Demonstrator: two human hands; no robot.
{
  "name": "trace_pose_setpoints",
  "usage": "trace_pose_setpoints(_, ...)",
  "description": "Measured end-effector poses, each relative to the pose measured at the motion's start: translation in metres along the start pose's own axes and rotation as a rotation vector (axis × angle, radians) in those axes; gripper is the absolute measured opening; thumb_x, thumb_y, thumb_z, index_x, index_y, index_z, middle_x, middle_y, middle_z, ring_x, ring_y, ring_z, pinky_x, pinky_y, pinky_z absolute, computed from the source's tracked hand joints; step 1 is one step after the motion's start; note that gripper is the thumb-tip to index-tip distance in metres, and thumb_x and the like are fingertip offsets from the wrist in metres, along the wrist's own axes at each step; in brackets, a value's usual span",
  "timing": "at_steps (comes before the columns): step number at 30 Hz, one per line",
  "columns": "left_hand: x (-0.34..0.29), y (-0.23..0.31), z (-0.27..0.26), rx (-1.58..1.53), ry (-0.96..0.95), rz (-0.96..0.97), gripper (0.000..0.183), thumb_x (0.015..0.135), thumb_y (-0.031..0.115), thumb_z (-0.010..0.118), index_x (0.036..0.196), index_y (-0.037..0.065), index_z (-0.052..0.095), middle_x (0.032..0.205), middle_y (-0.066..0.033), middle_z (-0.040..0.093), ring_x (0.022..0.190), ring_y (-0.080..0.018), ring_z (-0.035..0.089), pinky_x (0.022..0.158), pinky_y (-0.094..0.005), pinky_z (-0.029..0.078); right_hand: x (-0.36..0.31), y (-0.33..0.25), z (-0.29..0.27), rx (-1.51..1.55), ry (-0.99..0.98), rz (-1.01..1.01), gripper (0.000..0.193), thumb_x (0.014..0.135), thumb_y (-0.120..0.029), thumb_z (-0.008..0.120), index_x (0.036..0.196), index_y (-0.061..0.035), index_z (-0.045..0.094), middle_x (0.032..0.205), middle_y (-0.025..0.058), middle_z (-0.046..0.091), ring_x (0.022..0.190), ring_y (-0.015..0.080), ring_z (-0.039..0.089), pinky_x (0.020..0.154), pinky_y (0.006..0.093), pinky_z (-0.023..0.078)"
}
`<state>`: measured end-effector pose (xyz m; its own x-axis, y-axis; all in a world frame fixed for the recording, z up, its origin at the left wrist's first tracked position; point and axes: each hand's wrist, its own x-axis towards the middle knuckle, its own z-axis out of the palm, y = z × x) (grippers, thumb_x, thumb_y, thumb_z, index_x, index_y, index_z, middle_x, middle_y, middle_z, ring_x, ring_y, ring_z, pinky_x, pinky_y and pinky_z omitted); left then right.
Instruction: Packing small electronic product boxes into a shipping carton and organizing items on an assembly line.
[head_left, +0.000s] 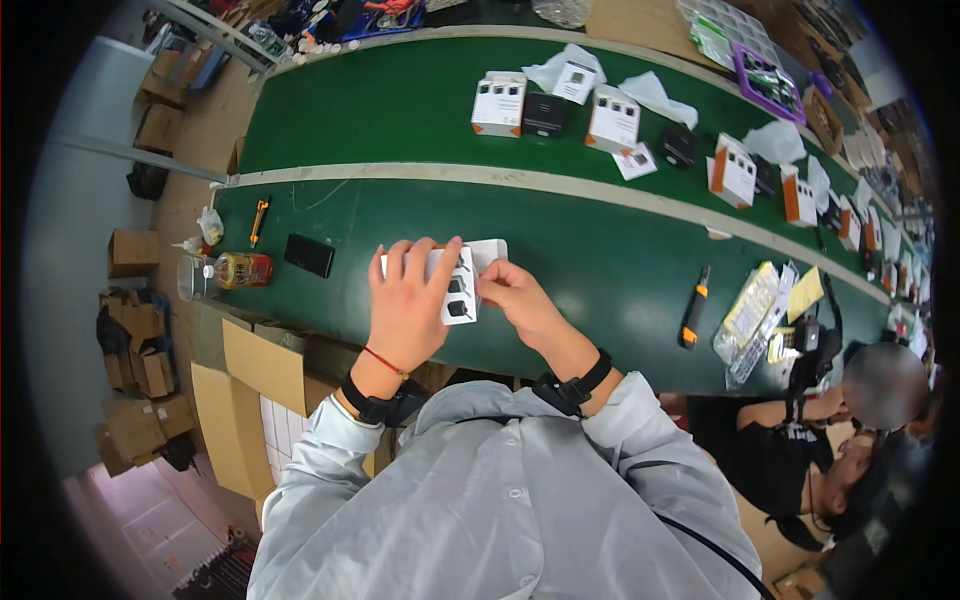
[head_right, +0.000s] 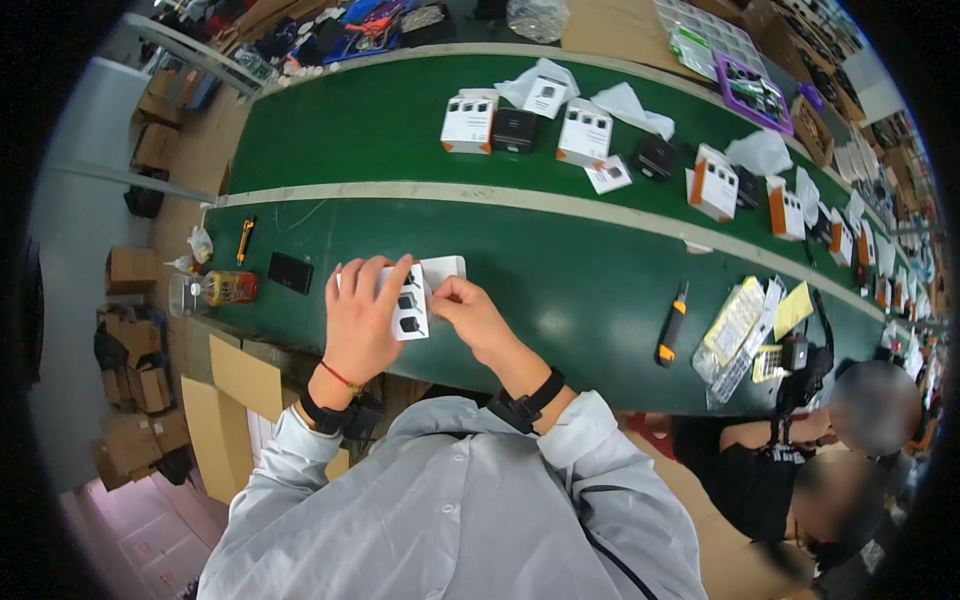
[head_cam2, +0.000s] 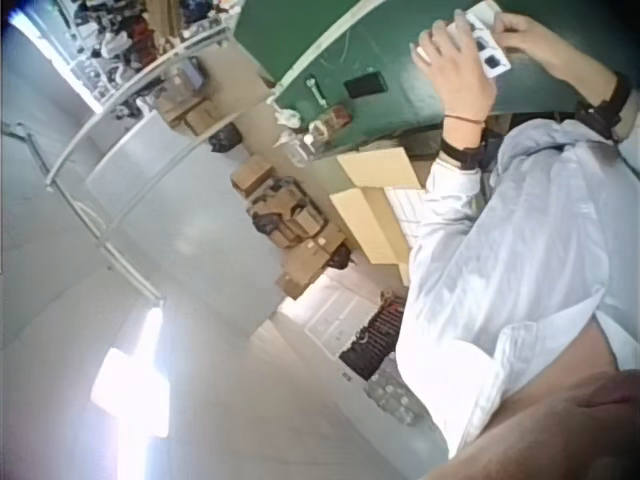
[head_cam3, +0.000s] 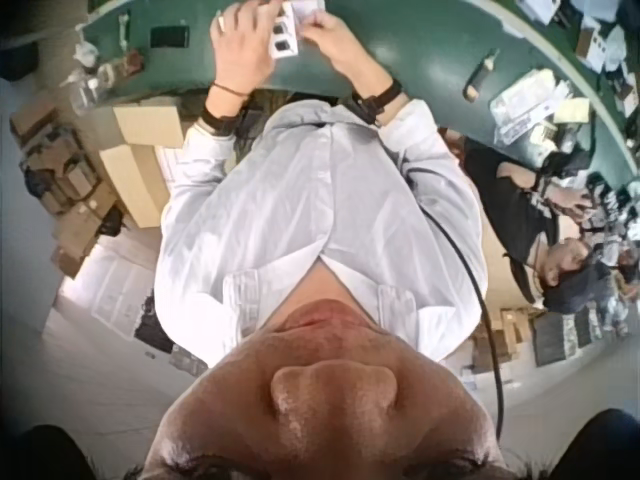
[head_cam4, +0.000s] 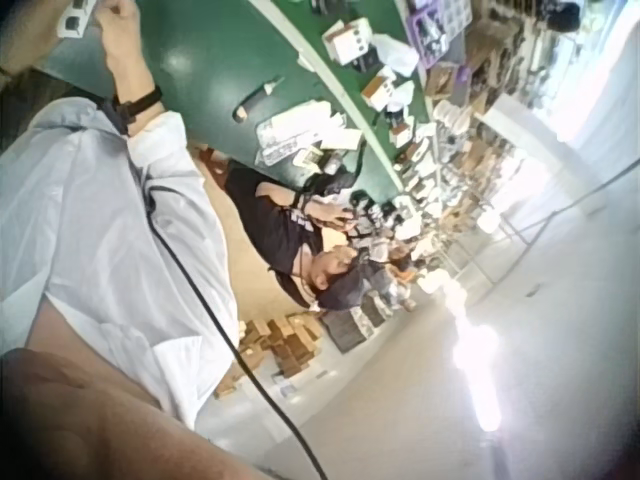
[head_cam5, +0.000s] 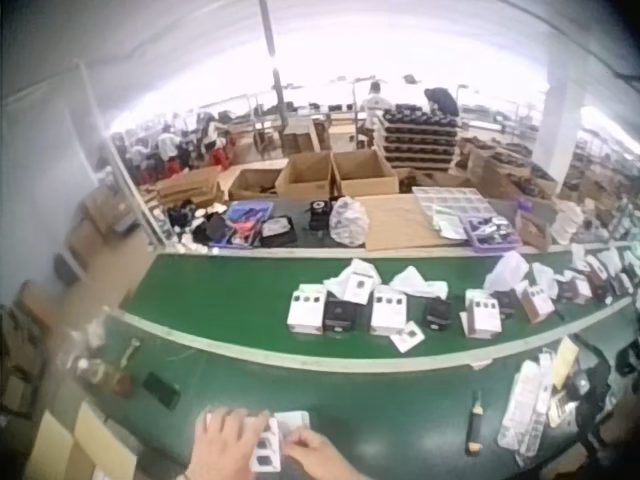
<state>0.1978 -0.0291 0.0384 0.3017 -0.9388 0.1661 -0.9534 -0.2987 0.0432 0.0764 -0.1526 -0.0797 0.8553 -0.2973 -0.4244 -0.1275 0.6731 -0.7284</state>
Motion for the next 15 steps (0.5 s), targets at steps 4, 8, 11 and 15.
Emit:
trace_pose_setpoints(4,0.035,-0.078,0.019,-0.090,0.007,-0.121,0.086,0.064,0.025,0.088,0.143,0.012,0.055,0.129,-0.0120,0.056,0.120,-0.0362,0.053,0.102,-0.0531,0.042,0.079,-0.021,0.015,0.033,0.156,-0.101,0.015,0.099,-0.013,0.066,0.091,-0.0046,0.057,0.092,0.0041,0.065,0.086,0.0130,0.063,0.081,0.0295,0.053)
trace_pose_setpoints(8,0.087,-0.155,0.054,-0.095,0.003,-0.260,0.096,0.059,0.030,0.093,0.144,0.013,0.052,0.131,-0.0117,0.056,0.121,-0.0361,0.053,0.100,-0.0511,0.044,0.184,-0.071,0.006,0.271,0.296,-0.281,0.015,0.102,-0.015,0.061,0.099,-0.0049,0.050,0.085,0.0059,0.058,0.072,0.0177,0.066,0.065,0.0329,0.058)
trace_pose_setpoints(11,0.126,-0.209,0.091,-0.032,-0.057,-0.388,0.093,0.061,0.029,0.092,0.145,0.014,0.053,0.132,-0.0107,0.056,0.122,-0.0349,0.052,0.100,-0.0512,0.044,0.268,-0.122,0.004,0.030,0.332,-0.264,0.033,0.104,-0.035,0.061,0.109,-0.0035,0.050,0.092,0.0082,0.060,0.072,0.0187,0.067,0.069,0.0354,0.059)
trace_pose_setpoints(15,0.180,-0.243,0.129,-0.049,0.055,-0.484,0.093,0.061,0.028,0.093,0.144,0.015,0.054,0.133,-0.0096,0.056,0.123,-0.0346,0.052,0.099,-0.0521,0.043,0.343,-0.127,0.035,-0.523,0.198,0.028,0.056,0.099,-0.053,0.064,0.111,0.0016,0.066,0.092,0.0079,0.069,0.092,0.0202,0.069,0.077,0.0331,0.056)
